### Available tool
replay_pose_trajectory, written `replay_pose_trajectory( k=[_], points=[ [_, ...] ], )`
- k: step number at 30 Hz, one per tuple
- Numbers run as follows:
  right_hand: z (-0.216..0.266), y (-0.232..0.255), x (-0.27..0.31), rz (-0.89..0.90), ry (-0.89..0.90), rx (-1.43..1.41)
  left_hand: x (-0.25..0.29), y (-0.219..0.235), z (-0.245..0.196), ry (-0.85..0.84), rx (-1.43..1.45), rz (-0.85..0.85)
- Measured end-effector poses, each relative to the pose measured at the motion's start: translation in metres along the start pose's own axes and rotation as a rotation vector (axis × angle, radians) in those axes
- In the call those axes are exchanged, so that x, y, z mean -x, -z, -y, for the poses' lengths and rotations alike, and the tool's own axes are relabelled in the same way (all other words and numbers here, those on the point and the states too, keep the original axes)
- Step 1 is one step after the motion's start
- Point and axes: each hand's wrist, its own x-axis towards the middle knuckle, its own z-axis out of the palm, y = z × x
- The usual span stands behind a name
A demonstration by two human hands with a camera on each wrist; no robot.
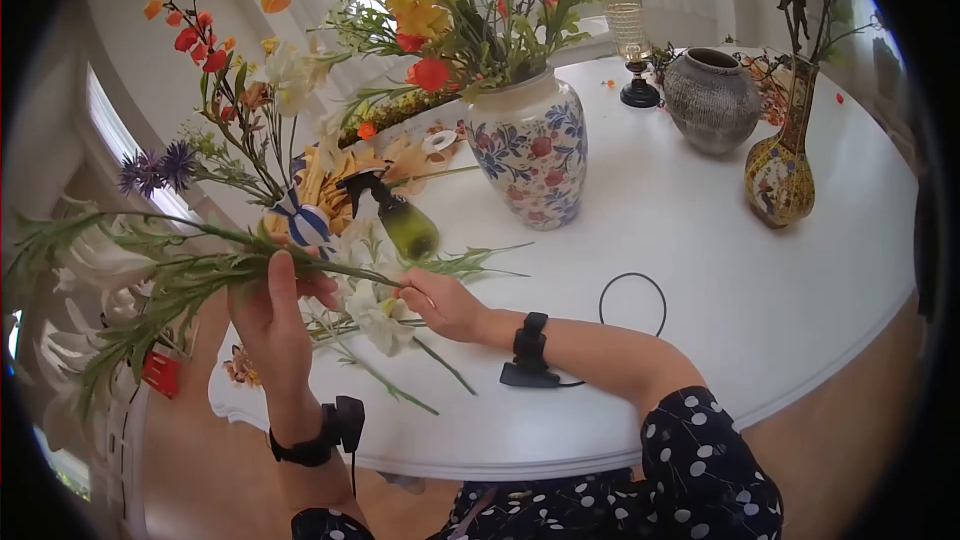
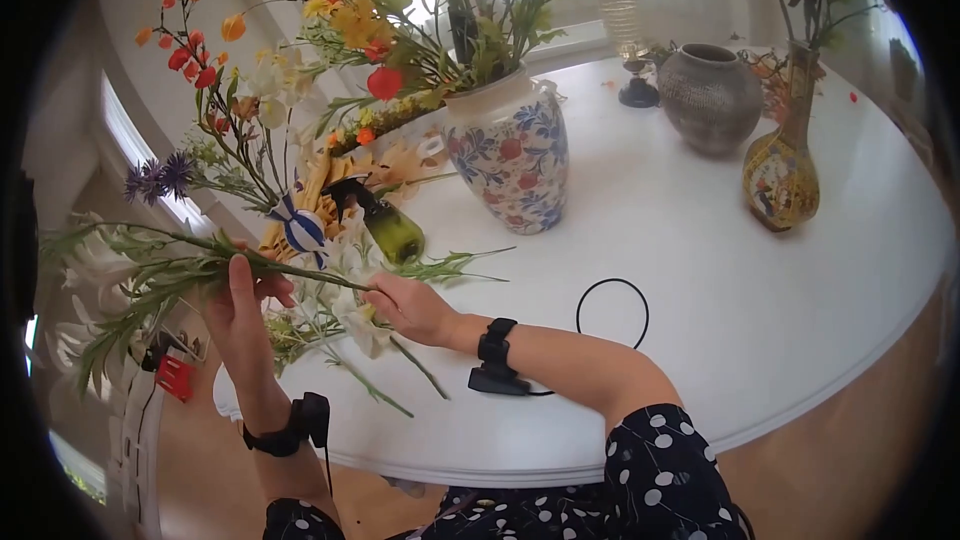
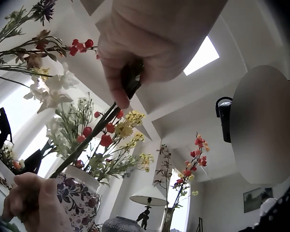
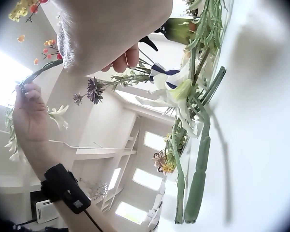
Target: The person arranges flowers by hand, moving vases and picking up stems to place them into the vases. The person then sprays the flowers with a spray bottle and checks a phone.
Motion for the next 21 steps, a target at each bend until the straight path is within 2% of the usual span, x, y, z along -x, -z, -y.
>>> replay_pose_trajectory(
  k=[2, 4, 6, 9, 11, 14, 15, 16, 19, 21],
  points=[
    [-0.009, 0.002, -0.003, -0.040, -0.001, 0.045, -0.021, -0.010, -0.011, -0.079, -0.024, -0.009],
    [-0.025, 0.000, -0.001, -0.159, -0.191, -0.020, -0.040, -0.035, -0.040, -0.149, -0.036, -0.021],
    [-0.039, 0.000, -0.002, -0.194, -0.167, -0.073, -0.061, -0.056, -0.062, -0.296, -0.064, 0.055],
    [-0.038, 0.004, -0.001, -0.162, -0.231, -0.053, -0.089, -0.102, -0.090, -0.441, -0.073, 0.160],
    [-0.034, 0.004, 0.001, -0.062, -0.258, -0.043, -0.103, -0.135, -0.100, -0.492, -0.075, 0.214],
    [-0.030, 0.001, 0.004, 0.023, -0.233, -0.011, -0.124, -0.182, -0.108, -0.527, -0.018, 0.261],
    [-0.030, -0.004, 0.007, -0.009, -0.204, -0.065, -0.133, -0.195, -0.106, -0.607, 0.014, 0.259],
    [-0.028, -0.004, 0.008, -0.012, -0.200, -0.060, -0.138, -0.202, -0.108, -0.571, -0.134, 0.235],
    [-0.025, -0.001, 0.008, 0.043, -0.152, 0.030, -0.163, -0.222, -0.097, -0.580, -0.200, 0.209],
    [-0.025, 0.001, 0.008, 0.062, -0.163, 0.028, -0.177, -0.227, -0.088, -0.506, -0.290, 0.118]
  ],
)
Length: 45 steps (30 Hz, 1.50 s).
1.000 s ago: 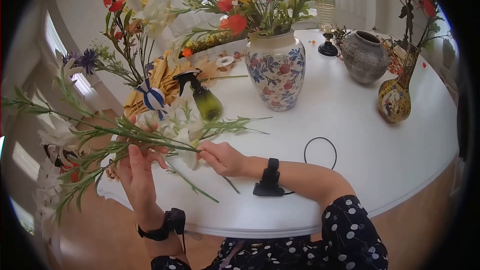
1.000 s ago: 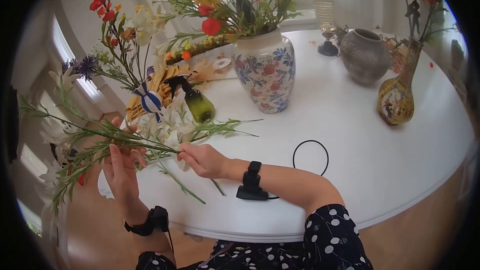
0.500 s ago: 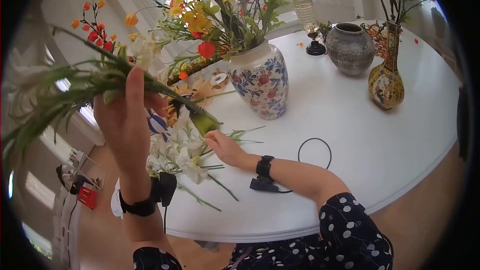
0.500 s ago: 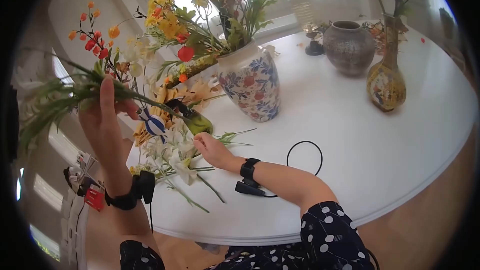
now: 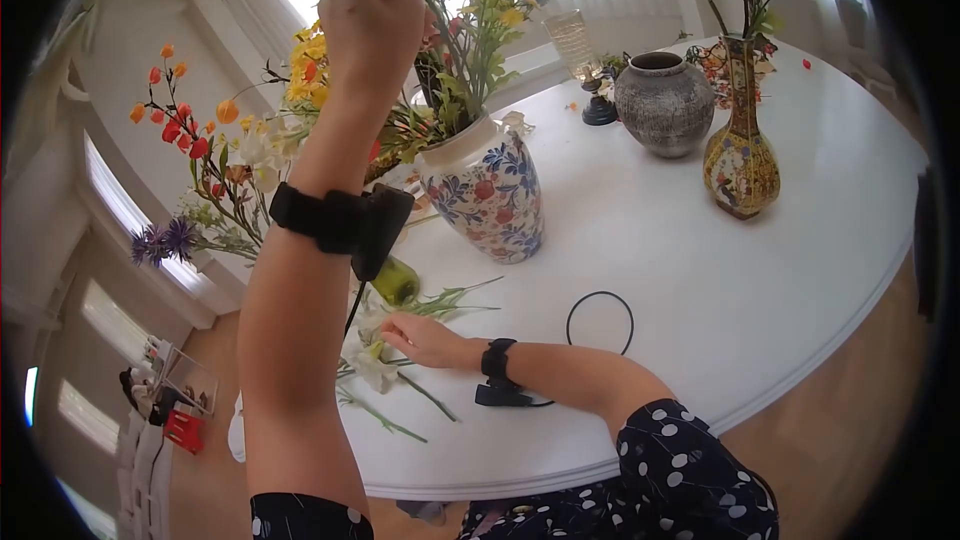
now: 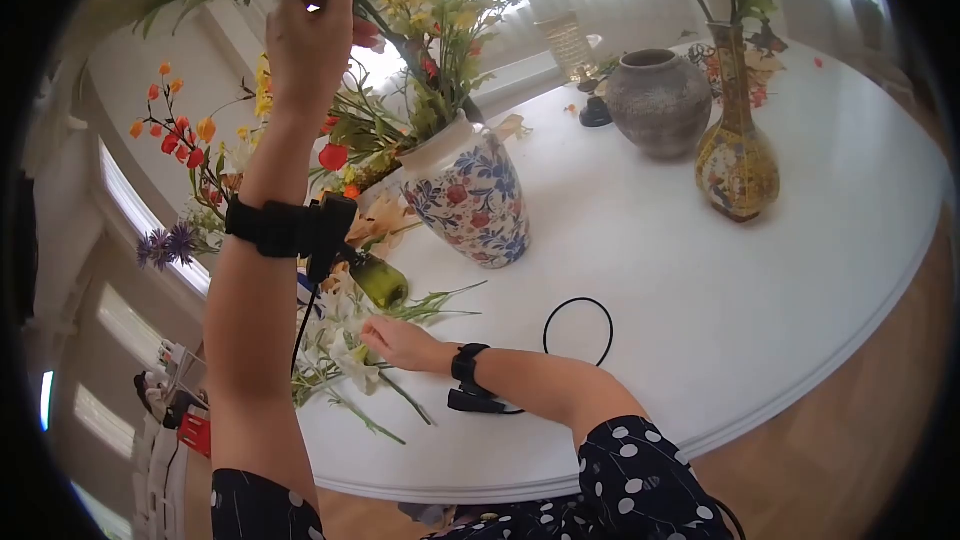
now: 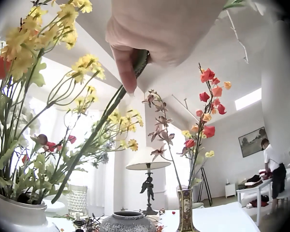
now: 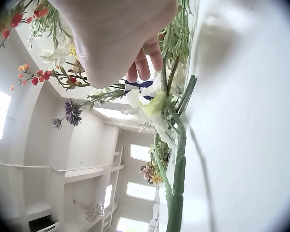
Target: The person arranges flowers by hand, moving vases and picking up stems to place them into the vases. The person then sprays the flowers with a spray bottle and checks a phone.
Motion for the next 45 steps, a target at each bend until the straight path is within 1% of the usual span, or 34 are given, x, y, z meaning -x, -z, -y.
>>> replay_pose_trajectory(
  k=[3, 4, 5, 7, 8, 9, 11, 12, 13, 15, 16, 17, 19, 20, 21, 23, 24, 25, 27, 28, 29, 30, 31, 32, 34, 35, 37, 38, 39, 40, 41, 43, 44, 45],
  points=[
    [0.001, 0.003, 0.000, 0.022, -0.013, 0.000, -0.005, -0.003, 0.021, -0.045, -0.037, -0.023],
    [0.000, 0.003, 0.001, 0.030, -0.016, 0.003, -0.006, -0.006, 0.030, 0.003, -0.048, -0.024],
    [-0.001, 0.003, 0.002, 0.029, -0.020, -0.001, -0.005, -0.009, 0.040, 0.006, -0.048, -0.020],
    [-0.002, 0.001, 0.002, -0.003, 0.019, 0.019, 0.000, -0.010, 0.046, -0.047, -0.161, 0.020],
    [-0.002, 0.001, 0.002, -0.002, 0.018, 0.018, 0.002, -0.013, 0.047, 0.073, -0.185, 0.080],
    [-0.002, 0.000, 0.002, 0.003, 0.014, 0.005, 0.005, -0.018, 0.053, 0.074, -0.185, 0.080],
    [-0.002, 0.001, 0.001, 0.008, 0.009, -0.005, 0.013, -0.029, 0.064, 0.098, -0.069, 0.079],
    [-0.002, 0.001, 0.001, 0.024, 0.012, -0.008, 0.014, -0.032, 0.065, 0.190, -0.054, 0.132],
    [-0.002, 0.001, 0.001, 0.040, 0.015, -0.012, 0.015, -0.036, 0.072, 0.192, -0.052, 0.131],
    [-0.001, 0.001, 0.002, 0.035, 0.026, -0.009, 0.018, -0.047, 0.086, 0.061, -0.329, 0.116],
    [0.000, 0.001, 0.002, 0.029, 0.041, -0.006, 0.020, -0.049, 0.092, 0.103, -0.278, 0.155],
    [0.000, 0.001, 0.002, 0.032, 0.041, -0.004, 0.023, -0.052, 0.099, 0.104, -0.277, 0.152],
    [0.002, 0.002, 0.001, 0.066, 0.000, 0.003, 0.033, -0.056, 0.108, 0.109, -0.374, 0.197],
    [0.003, 0.003, 0.001, 0.067, 0.000, 0.005, 0.037, -0.057, 0.113, 0.182, -0.326, 0.221],
    [0.006, 0.005, 0.002, 0.073, -0.006, 0.013, 0.042, -0.061, 0.122, 0.183, -0.325, 0.219],
    [0.004, 0.004, 0.002, 0.085, -0.011, 0.023, 0.052, -0.064, 0.134, 0.315, -0.296, 0.378],
    [-0.001, 0.000, 0.002, 0.047, 0.045, 0.024, 0.059, -0.067, 0.135, 0.323, -0.450, 0.402],
    [-0.006, -0.003, 0.002, 0.009, 0.101, 0.025, 0.067, -0.068, 0.136, 0.325, -0.450, 0.398],
    [-0.015, -0.007, 0.001, 0.010, 0.131, 0.041, 0.079, -0.071, 0.135, 0.389, -0.446, 0.308],
    [-0.019, -0.009, 0.001, 0.009, 0.159, 0.055, 0.082, -0.072, 0.133, 0.390, -0.445, 0.308],
    [-0.023, -0.009, 0.001, 0.010, 0.157, 0.056, 0.085, -0.073, 0.132, 0.421, -0.406, 0.337],
    [-0.026, -0.009, 0.000, 0.060, 0.127, 0.089, 0.086, -0.074, 0.131, 0.451, -0.368, 0.366],
    [-0.025, -0.009, 0.000, 0.110, 0.097, 0.121, 0.090, -0.080, 0.150, 0.453, -0.368, 0.366],
    [-0.025, -0.009, 0.001, 0.114, 0.096, 0.119, 0.094, -0.087, 0.169, 0.243, -0.369, 0.402],
    [-0.023, -0.006, 0.002, 0.142, 0.050, 0.061, 0.099, -0.083, 0.168, 0.034, -0.368, 0.434],
    [-0.021, -0.006, 0.002, 0.144, 0.049, 0.061, 0.107, -0.078, 0.167, -0.038, -0.339, 0.378],
    [-0.023, -0.009, 0.001, 0.065, 0.134, 0.040, 0.112, -0.072, 0.141, -0.109, -0.310, 0.320],
    [-0.022, -0.010, 0.003, 0.067, 0.133, 0.041, 0.112, -0.075, 0.125, 0.099, -0.223, 0.155],
    [-0.019, -0.010, 0.005, 0.016, 0.154, -0.026, 0.115, -0.078, 0.120, 0.305, -0.134, -0.012],
    [-0.015, -0.010, 0.006, -0.034, 0.175, -0.092, 0.117, -0.074, 0.124, 0.284, -0.023, 0.058],
    [-0.016, -0.009, 0.005, -0.031, 0.174, -0.091, 0.121, -0.073, 0.123, 0.286, -0.023, 0.055],
    [-0.030, -0.010, 0.002, 0.116, 0.152, -0.005, 0.131, -0.072, 0.121, 0.311, 0.045, -0.032],
    [-0.037, -0.012, 0.002, 0.118, 0.152, -0.004, 0.139, -0.068, 0.120, 0.312, 0.045, -0.034],
    [-0.041, -0.014, 0.002, 0.110, 0.137, -0.091, 0.148, -0.062, 0.117, 0.284, 0.003, -0.064]
  ],
)
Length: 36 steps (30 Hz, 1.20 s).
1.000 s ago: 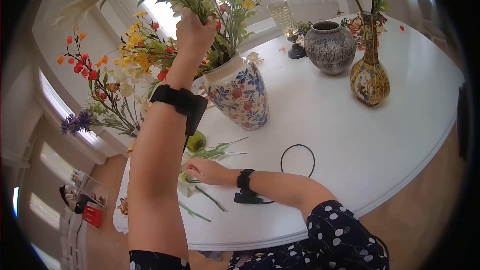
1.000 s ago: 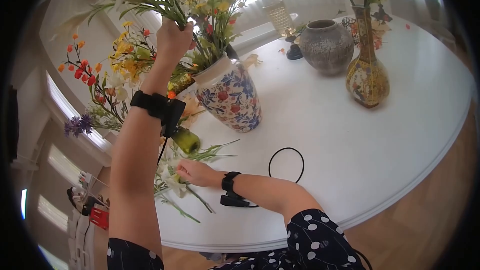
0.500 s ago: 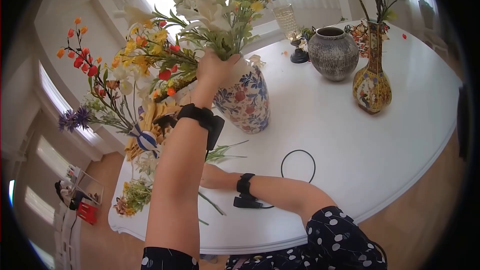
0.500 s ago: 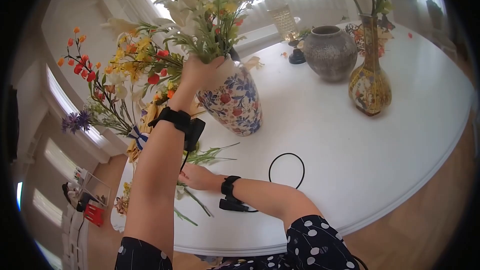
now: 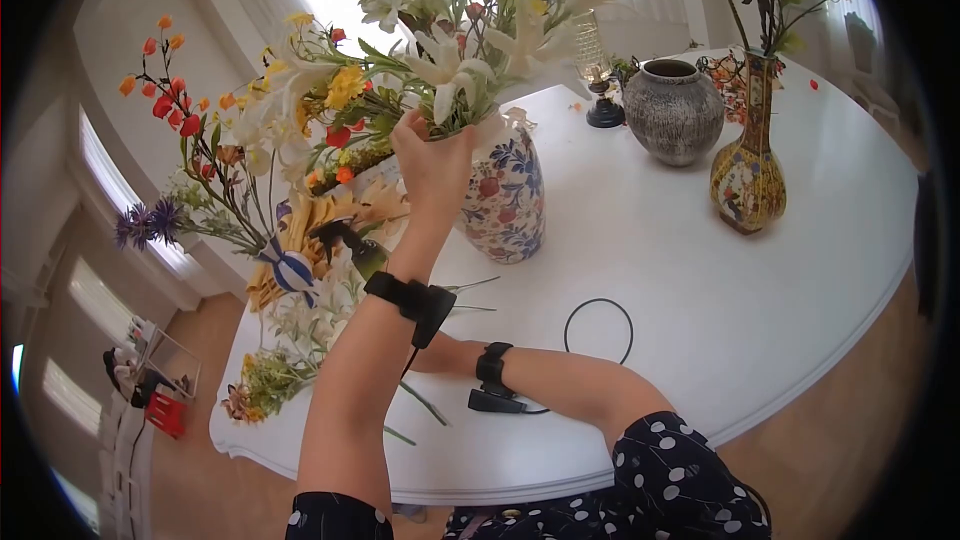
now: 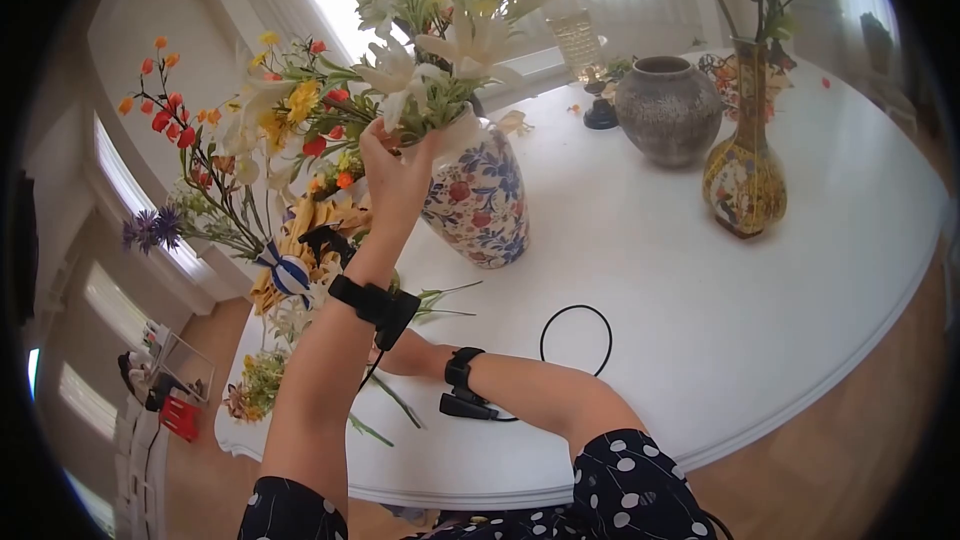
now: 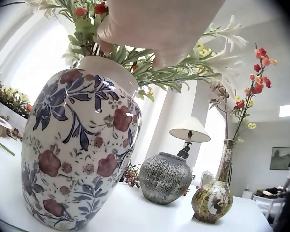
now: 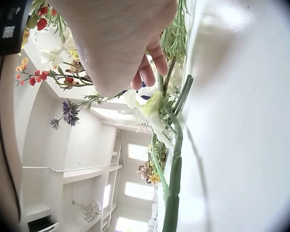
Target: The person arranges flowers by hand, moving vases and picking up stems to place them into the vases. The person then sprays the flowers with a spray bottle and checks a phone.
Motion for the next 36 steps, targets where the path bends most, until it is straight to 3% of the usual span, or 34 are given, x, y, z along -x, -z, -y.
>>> replay_pose_trajectory(
  k=[2, 4, 6, 9, 11, 13, 20, 24, 26, 27, 30, 32, 33, 36],
  points=[
    [0.011, 0.004, 0.003, -0.013, -0.012, -0.088, 0.020, 0.016, 0.001, -0.026, -0.036, -0.036],
    [0.051, 0.020, 0.008, 0.069, -0.286, -0.330, 0.042, 0.036, 0.005, 0.049, 0.090, 0.030],
    [0.026, 0.016, 0.002, 0.085, 0.075, 0.017, 0.062, 0.060, 0.010, 0.116, 0.089, 0.063],
    [0.027, 0.005, 0.000, -0.023, -0.017, 0.109, 0.091, 0.101, 0.026, 0.258, 0.135, 0.087],
    [0.043, 0.012, 0.001, 0.042, -0.198, 0.142, 0.109, 0.133, 0.044, 0.345, 0.179, 0.073],
    [0.043, 0.012, 0.001, 0.069, -0.225, 0.130, 0.127, 0.167, 0.066, 0.544, 0.179, 0.003],
    [0.037, 0.009, -0.001, 0.252, -0.310, 0.178, 0.191, 0.256, 0.111, 0.856, 0.066, -0.211],
    [0.032, 0.004, 0.000, 0.249, -0.320, 0.196, 0.215, 0.284, 0.126, 0.959, 0.027, -0.213],
    [0.033, 0.002, -0.002, 0.294, -0.357, 0.195, 0.218, 0.294, 0.126, 1.074, 0.010, -0.018],
    [0.033, 0.001, -0.002, 0.293, -0.352, 0.210, 0.220, 0.296, 0.126, 1.107, 0.003, -0.052],
    [0.036, -0.004, -0.003, 0.325, -0.328, 0.268, 0.224, 0.299, 0.134, 1.090, 0.051, -0.051],
    [0.044, -0.007, -0.008, 0.348, -0.305, 0.321, 0.231, 0.300, 0.144, 0.991, 0.128, -0.080],
    [0.050, -0.008, -0.010, 0.357, -0.346, 0.366, 0.232, 0.298, 0.139, 0.983, 0.166, -0.189],
    [0.061, -0.011, -0.013, 0.416, -0.387, 0.471, 0.242, 0.308, 0.144, 1.000, 0.200, -0.297]
  ],
)
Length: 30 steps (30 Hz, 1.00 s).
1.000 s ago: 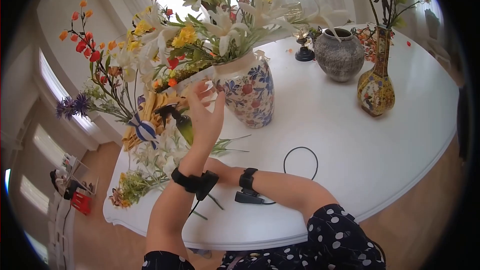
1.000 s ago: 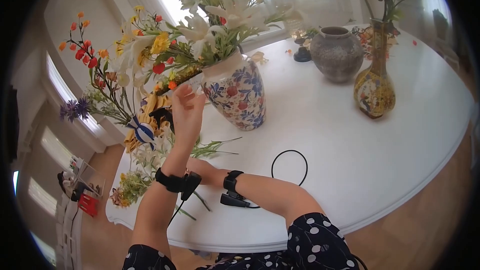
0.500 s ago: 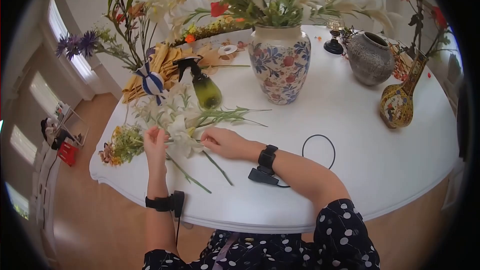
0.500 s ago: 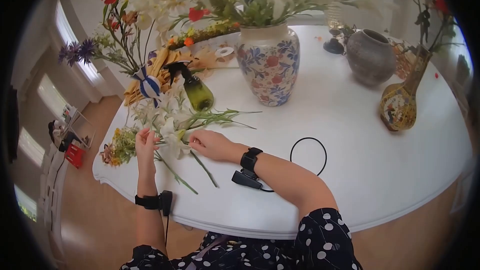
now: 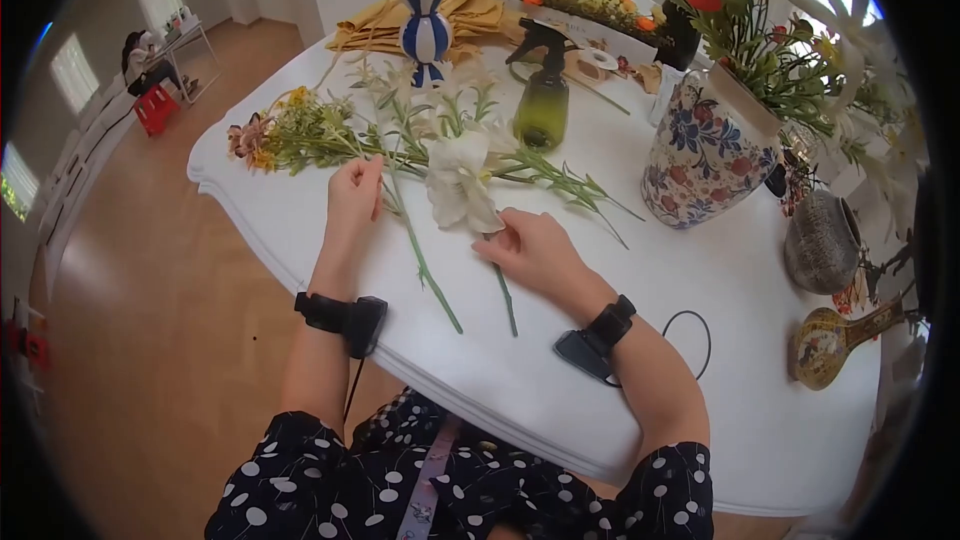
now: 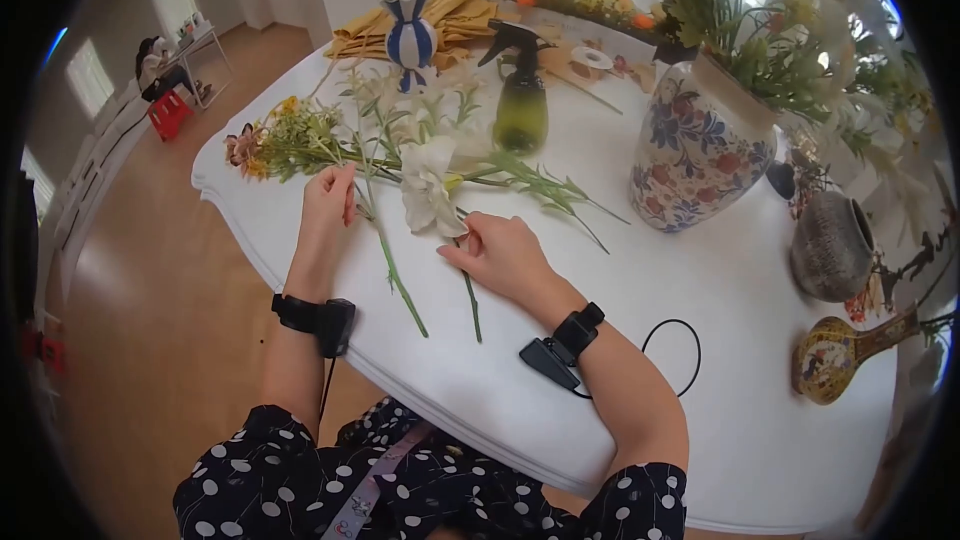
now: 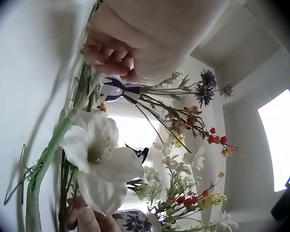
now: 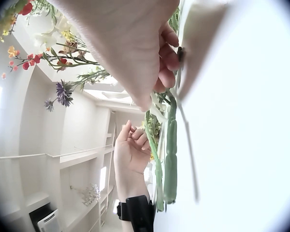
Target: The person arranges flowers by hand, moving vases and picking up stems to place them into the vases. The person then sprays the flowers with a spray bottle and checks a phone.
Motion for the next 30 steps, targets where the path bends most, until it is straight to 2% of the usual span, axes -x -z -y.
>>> replay_pose_trajectory(
  k=[4, 6, 10, 12, 13, 17, 19, 20, 22, 26, 28, 30],
  points=[
    [-0.003, -0.008, 0.001, 0.015, 0.017, 0.051, 0.004, 0.013, 0.007, 0.018, -0.152, -0.056],
    [-0.002, -0.008, 0.000, 0.014, -0.006, 0.067, 0.008, 0.013, 0.009, 0.070, -0.407, 0.048],
    [0.000, -0.009, 0.001, -0.013, -0.051, 0.069, 0.021, 0.002, 0.001, 0.034, -0.504, 0.132],
    [0.001, -0.009, 0.001, 0.002, -0.057, 0.076, 0.021, -0.002, 0.004, -0.025, -0.599, 0.244],
    [0.002, -0.008, 0.001, 0.015, -0.063, 0.086, 0.019, -0.004, 0.008, -0.090, -0.570, 0.225],
    [-0.001, -0.008, 0.002, 0.022, -0.059, 0.081, 0.021, -0.009, 0.005, -0.136, -0.513, 0.200],
    [-0.002, -0.009, 0.003, 0.030, -0.058, 0.061, 0.026, -0.010, -0.006, 0.018, -0.092, 0.236],
    [-0.003, -0.009, 0.003, 0.028, -0.056, 0.060, 0.028, -0.009, -0.006, 0.015, -0.094, 0.236],
    [-0.003, -0.009, 0.003, 0.013, -0.046, 0.065, 0.032, -0.006, -0.008, 0.062, 0.218, 0.274],
    [-0.006, -0.009, 0.003, 0.011, -0.046, 0.045, 0.040, -0.009, -0.018, -0.023, 0.279, 0.259],
    [-0.006, -0.009, 0.003, 0.016, -0.042, 0.040, 0.045, -0.015, -0.023, -0.146, 0.286, 0.228],
    [-0.007, -0.009, 0.004, 0.008, -0.031, 0.048, 0.049, -0.018, -0.028, -0.169, 0.257, 0.225]
  ],
)
